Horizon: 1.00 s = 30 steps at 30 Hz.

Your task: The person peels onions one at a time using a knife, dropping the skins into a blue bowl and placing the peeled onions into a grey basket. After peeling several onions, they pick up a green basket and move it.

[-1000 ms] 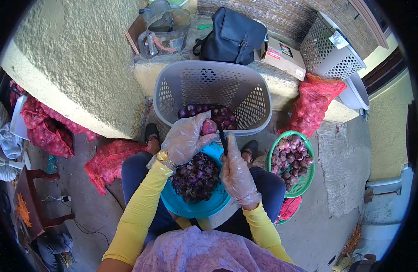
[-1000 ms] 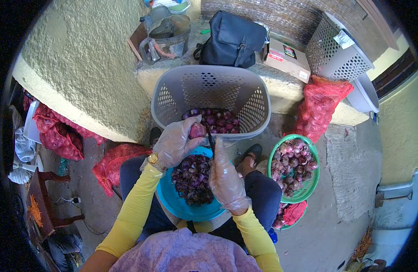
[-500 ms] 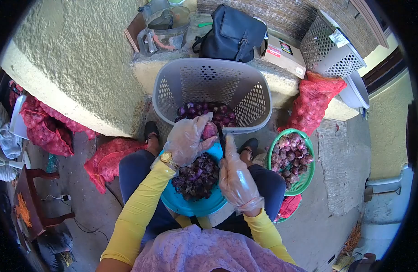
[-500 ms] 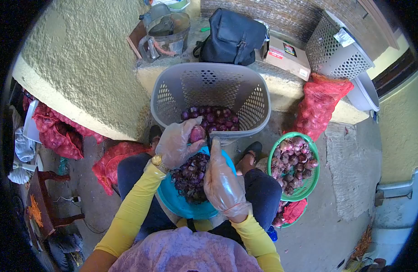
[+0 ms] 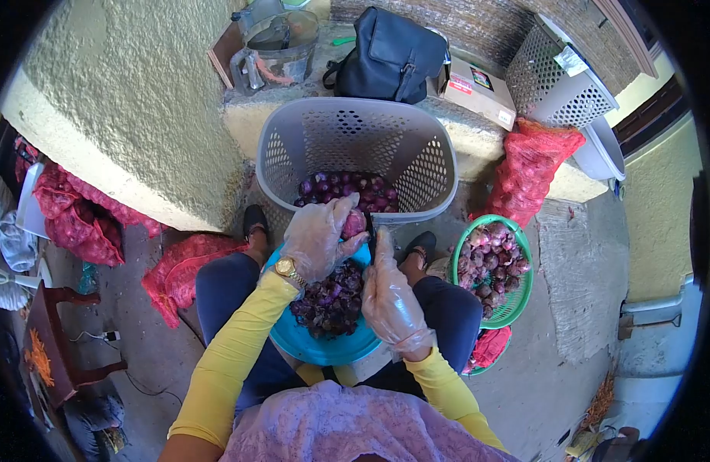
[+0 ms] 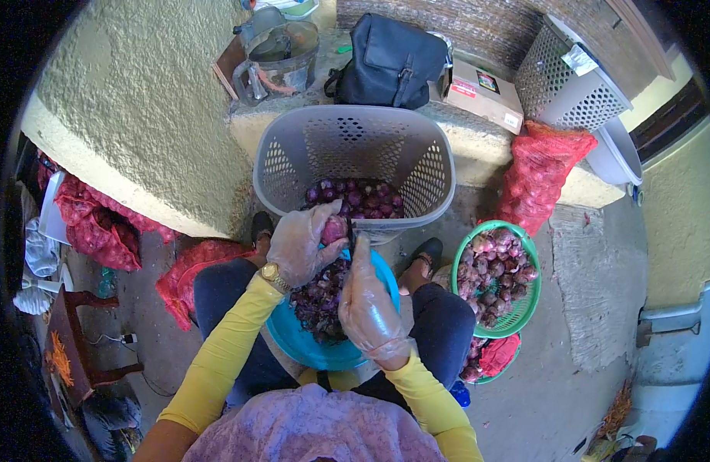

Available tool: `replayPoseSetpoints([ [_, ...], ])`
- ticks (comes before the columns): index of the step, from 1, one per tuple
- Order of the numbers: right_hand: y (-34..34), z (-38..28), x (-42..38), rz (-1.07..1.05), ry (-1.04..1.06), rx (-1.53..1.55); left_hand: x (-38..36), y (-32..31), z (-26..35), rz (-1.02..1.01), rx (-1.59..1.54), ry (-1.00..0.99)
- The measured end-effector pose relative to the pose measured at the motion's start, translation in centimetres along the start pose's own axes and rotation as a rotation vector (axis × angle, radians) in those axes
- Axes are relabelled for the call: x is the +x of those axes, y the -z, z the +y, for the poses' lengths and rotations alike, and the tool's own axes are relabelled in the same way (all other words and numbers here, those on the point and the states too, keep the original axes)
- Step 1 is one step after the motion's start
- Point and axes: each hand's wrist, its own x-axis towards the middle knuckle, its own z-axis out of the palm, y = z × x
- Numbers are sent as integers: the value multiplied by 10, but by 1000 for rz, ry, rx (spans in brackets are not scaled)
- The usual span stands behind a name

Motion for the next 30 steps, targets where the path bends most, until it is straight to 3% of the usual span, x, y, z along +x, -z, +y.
replayPoseSetpoints([
  [3,0,-15,-9,-122,-143,125,3,4,-7,98,-21,28],
  [5,-28,9,-33,-108,-121,169,6,17,-8,173,-55,54],
  [9,-6,9,-25,-81,-69,118,2,22,-10,179,-234,-14],
  [12,-3,27,-15,-28,-121,230,1,20,-7,278,-444,101],
  [13,4,27,-15,-95,-296,374,2,20,-7,253,-682,195],
  [14,9,26,-11,-96,-296,374,3,20,-7,223,-922,288],
  [16,17,23,0,-55,-451,932,3,10,-18,238,-869,173],
  [17,22,13,6,-21,-482,1142,4,10,-20,164,-1145,320],
  [18,21,14,11,-23,-482,1142,4,10,-20,83,-1419,469],
  [20,20,18,21,15,-340,1122,5,11,-15,95,-1395,462],
  [24,45,17,58,-100,-309,904,7,16,-10,37,-1388,421],
  [26,48,11,80,46,-9,564,9,15,-7,51,-1435,454],
  [30,44,22,100,-72,-82,464,13,14,-5,43,-1575,509],
])
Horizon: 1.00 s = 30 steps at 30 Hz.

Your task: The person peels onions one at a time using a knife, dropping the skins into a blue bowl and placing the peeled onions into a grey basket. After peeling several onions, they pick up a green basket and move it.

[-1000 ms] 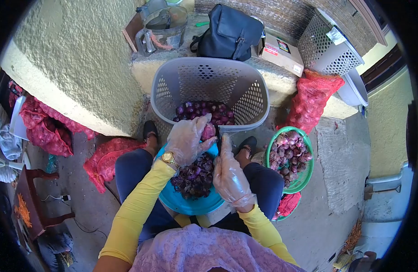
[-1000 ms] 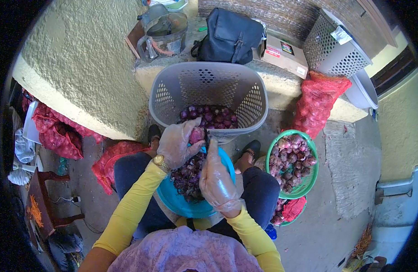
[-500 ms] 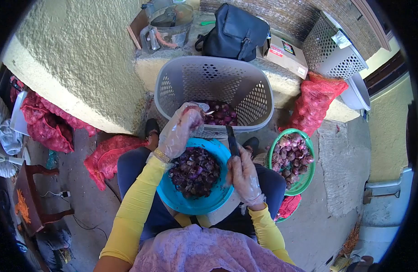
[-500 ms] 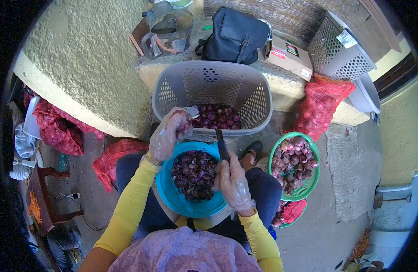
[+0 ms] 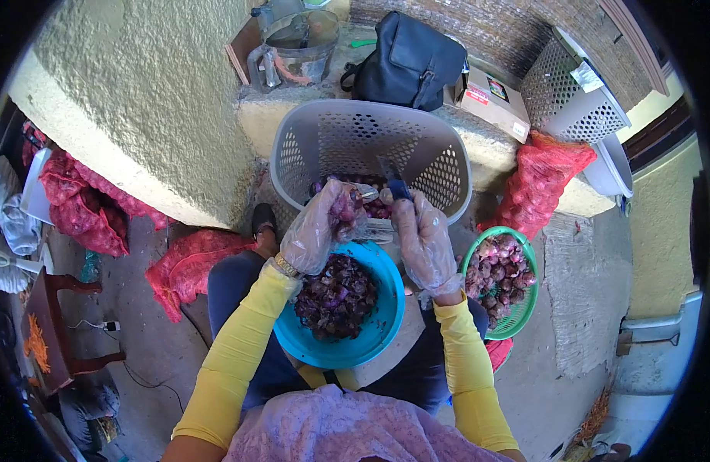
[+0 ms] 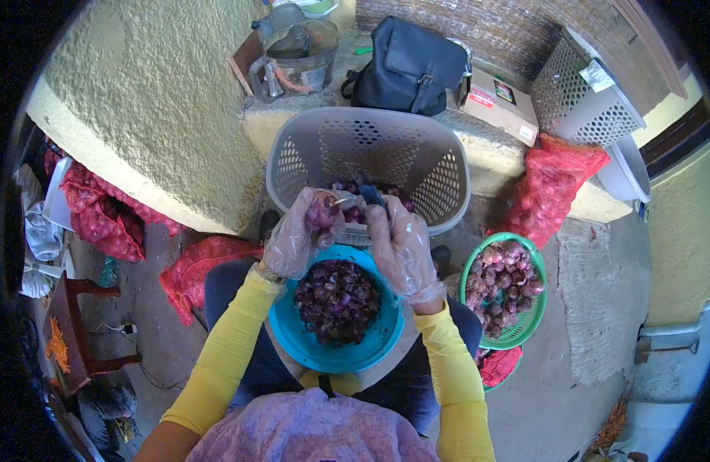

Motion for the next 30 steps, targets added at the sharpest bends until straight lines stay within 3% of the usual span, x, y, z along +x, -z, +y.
replayPoseSetpoints([
  [4,-9,-9,-12,57,83,81,1,2,-1,75,57,-12],
  [7,-19,-2,-24,76,207,-119,6,10,-13,16,1,-63],
  [9,-28,-2,-35,102,183,-142,7,10,-18,169,435,-328],
  [10,-32,-1,-39,127,162,-164,6,10,-18,167,434,-327],
  [12,-36,1,-43,140,161,-193,4,6,-14,236,813,-474],
  [25,-46,11,-55,206,88,-294,-1,-5,-8,165,958,-467],
  [27,-46,11,-57,223,92,-305,-2,-7,-9,146,1041,-581],
  [30,-44,9,-55,219,106,-335,-3,-6,-7,83,1189,-509],
])
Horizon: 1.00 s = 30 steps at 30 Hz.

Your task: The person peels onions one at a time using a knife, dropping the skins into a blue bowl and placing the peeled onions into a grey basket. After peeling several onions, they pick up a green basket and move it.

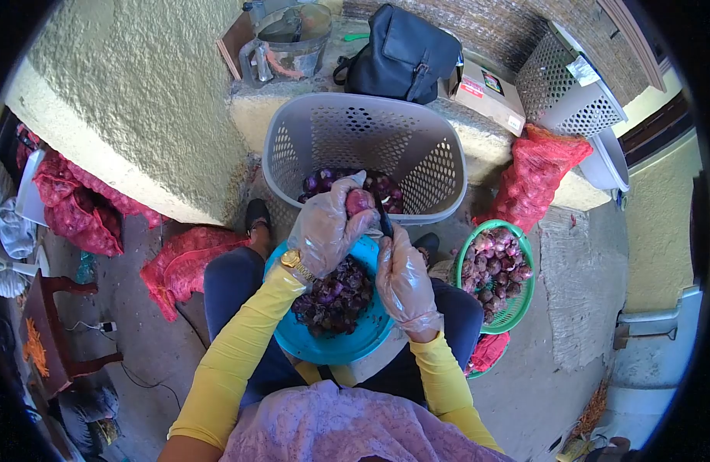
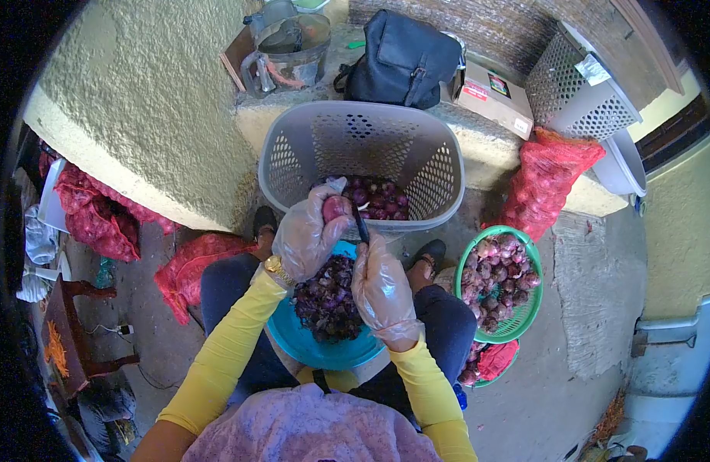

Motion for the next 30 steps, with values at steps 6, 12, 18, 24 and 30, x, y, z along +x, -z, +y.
replayPoseSetpoints([
  [6,-2,1,-3,6,3,7,-2,-13,-4,46,53,-29],
  [12,-2,-9,0,1,-47,-66,-3,-15,-2,108,76,-35],
  [18,-14,-3,-12,8,-34,-127,-4,-18,-6,133,83,-54],
  [24,-21,1,-15,132,48,-114,-5,-19,-2,237,76,-167],
  [30,-32,13,-39,74,141,-216,0,-11,0,322,-305,-159],
])
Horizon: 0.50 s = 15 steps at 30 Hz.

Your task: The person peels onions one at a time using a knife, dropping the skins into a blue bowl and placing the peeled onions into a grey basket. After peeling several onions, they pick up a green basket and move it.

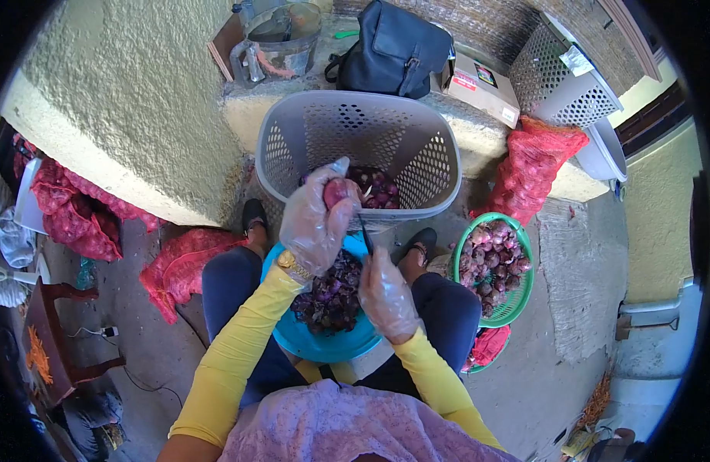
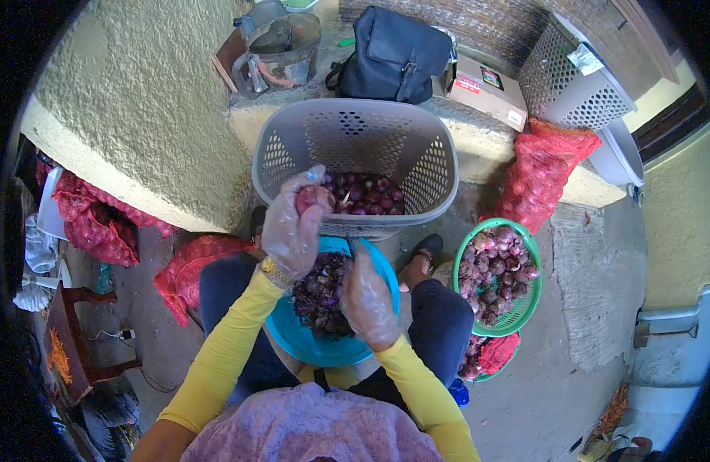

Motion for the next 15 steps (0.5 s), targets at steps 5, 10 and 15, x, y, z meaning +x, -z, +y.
replayPoseSetpoints([
  [5,16,7,-9,-59,-169,141,2,11,0,-3,-19,189],
  [10,49,6,13,-123,-315,522,6,16,-23,-105,-451,485],
  [15,57,31,50,-143,-459,746,12,18,-1,-107,-770,716],
])
